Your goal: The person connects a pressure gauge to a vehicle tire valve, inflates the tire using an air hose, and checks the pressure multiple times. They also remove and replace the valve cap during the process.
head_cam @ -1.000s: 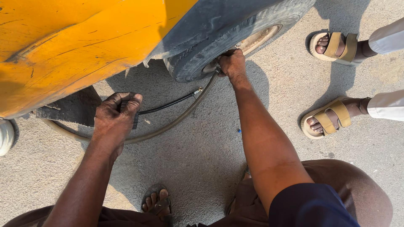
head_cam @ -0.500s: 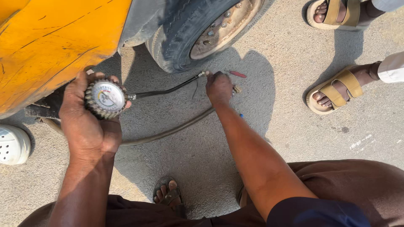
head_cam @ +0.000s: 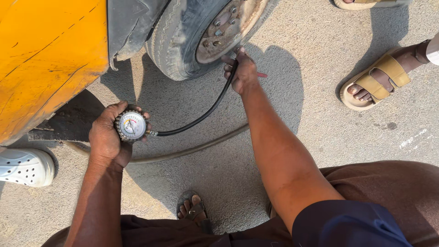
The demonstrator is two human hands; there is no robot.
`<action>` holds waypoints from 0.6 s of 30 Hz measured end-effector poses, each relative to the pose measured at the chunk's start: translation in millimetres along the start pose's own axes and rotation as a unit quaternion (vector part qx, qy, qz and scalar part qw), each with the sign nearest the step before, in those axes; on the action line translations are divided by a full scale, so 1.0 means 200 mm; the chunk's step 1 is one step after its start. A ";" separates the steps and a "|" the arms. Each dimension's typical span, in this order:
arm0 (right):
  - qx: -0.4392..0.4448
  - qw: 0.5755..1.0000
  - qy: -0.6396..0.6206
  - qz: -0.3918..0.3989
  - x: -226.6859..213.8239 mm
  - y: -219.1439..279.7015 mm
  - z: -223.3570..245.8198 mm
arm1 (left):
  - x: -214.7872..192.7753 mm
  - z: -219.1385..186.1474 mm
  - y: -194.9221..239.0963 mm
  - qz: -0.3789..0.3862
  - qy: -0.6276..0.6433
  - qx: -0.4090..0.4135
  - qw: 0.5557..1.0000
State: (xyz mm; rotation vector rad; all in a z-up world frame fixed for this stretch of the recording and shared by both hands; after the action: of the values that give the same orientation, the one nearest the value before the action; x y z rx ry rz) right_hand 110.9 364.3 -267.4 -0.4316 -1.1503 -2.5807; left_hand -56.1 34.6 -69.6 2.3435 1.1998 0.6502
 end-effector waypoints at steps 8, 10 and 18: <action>-0.416 0.801 0.403 -0.152 0.18 0.03 0.07 | 0.00 0.10 -0.11 0.019 0.010 -0.027 0.999; -0.353 0.815 0.426 -0.173 0.20 0.02 0.05 | 0.02 0.10 -0.11 0.022 0.014 -0.034 0.999; -0.395 0.776 0.456 -0.184 0.35 0.12 0.09 | -0.04 0.10 -0.16 0.062 0.068 -0.039 0.995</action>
State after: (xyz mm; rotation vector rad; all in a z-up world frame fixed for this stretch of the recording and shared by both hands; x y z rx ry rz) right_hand 57.6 353.8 -213.5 0.9320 0.2434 -2.8470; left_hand -68.0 40.8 -105.6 2.3554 1.0696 0.8947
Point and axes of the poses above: each hand's wrist, its own y-axis away from the middle knuckle, its own x-axis out of the palm, z = x × y, the point moved 6 cm from there along -y, towards the middle knuckle, and after that the axes turned 2 degrees about -z, right-handed, at the moved point
